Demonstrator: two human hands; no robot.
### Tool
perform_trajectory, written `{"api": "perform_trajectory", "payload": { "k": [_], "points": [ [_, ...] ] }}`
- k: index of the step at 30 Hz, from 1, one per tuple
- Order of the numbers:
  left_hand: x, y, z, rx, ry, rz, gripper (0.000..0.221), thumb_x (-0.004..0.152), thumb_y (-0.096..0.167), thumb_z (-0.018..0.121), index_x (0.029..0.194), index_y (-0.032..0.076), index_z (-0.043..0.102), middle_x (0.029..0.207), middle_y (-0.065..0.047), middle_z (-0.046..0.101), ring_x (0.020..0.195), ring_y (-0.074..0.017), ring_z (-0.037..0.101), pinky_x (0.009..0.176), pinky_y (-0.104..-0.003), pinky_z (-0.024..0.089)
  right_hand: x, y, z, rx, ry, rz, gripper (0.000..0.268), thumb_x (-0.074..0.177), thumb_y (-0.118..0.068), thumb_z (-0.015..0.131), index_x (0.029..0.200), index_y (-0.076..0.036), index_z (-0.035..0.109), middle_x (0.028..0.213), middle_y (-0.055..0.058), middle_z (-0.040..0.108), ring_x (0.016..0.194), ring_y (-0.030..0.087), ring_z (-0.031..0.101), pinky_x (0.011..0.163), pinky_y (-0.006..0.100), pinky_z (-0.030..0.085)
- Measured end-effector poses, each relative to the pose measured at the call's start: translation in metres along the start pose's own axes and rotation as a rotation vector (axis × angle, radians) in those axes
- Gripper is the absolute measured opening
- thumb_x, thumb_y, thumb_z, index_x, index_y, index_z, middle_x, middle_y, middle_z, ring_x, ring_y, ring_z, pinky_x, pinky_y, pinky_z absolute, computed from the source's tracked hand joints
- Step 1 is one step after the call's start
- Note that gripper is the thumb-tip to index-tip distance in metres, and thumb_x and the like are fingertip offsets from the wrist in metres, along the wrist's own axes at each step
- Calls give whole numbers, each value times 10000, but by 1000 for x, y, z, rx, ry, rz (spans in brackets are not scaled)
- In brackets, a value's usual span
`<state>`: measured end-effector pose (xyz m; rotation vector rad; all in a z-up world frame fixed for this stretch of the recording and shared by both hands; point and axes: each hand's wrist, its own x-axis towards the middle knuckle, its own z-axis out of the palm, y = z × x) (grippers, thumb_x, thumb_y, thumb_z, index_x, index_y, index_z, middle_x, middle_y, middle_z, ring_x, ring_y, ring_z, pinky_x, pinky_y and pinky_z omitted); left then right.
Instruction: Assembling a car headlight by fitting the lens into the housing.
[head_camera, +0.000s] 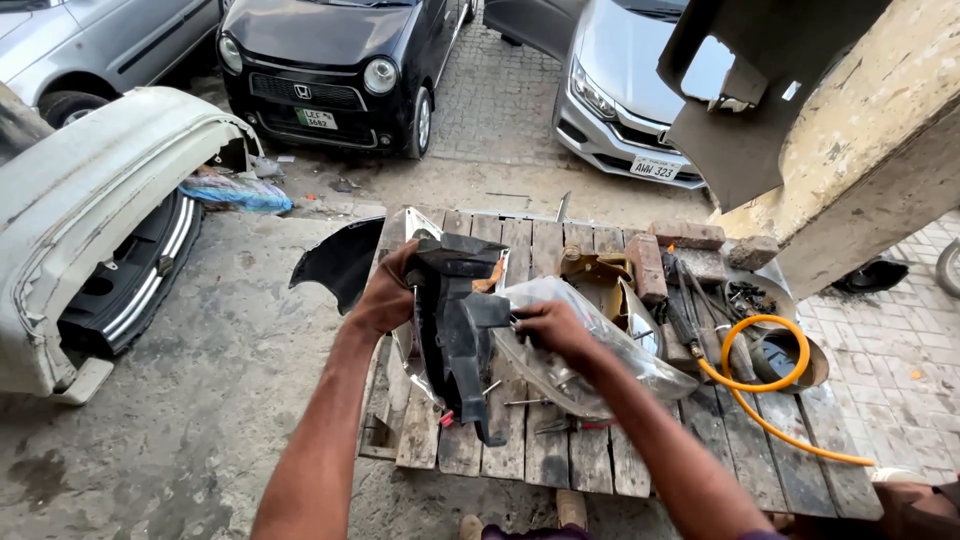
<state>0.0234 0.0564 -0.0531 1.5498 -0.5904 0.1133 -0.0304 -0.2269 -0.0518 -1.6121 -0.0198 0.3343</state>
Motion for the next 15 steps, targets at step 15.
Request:
{"api": "perform_trajectory", "payload": {
  "k": [15],
  "points": [
    [2, -24, -7, 3, 93, 19, 489, 668, 145, 1042, 1099, 150, 811, 941, -40, 738, 1035, -218, 675, 1256, -491, 307, 2, 20, 8, 8, -31, -82, 365, 931, 6, 615, 1281, 106, 637, 806, 271, 730, 350, 248, 616, 302, 346, 504]
  ]
}}
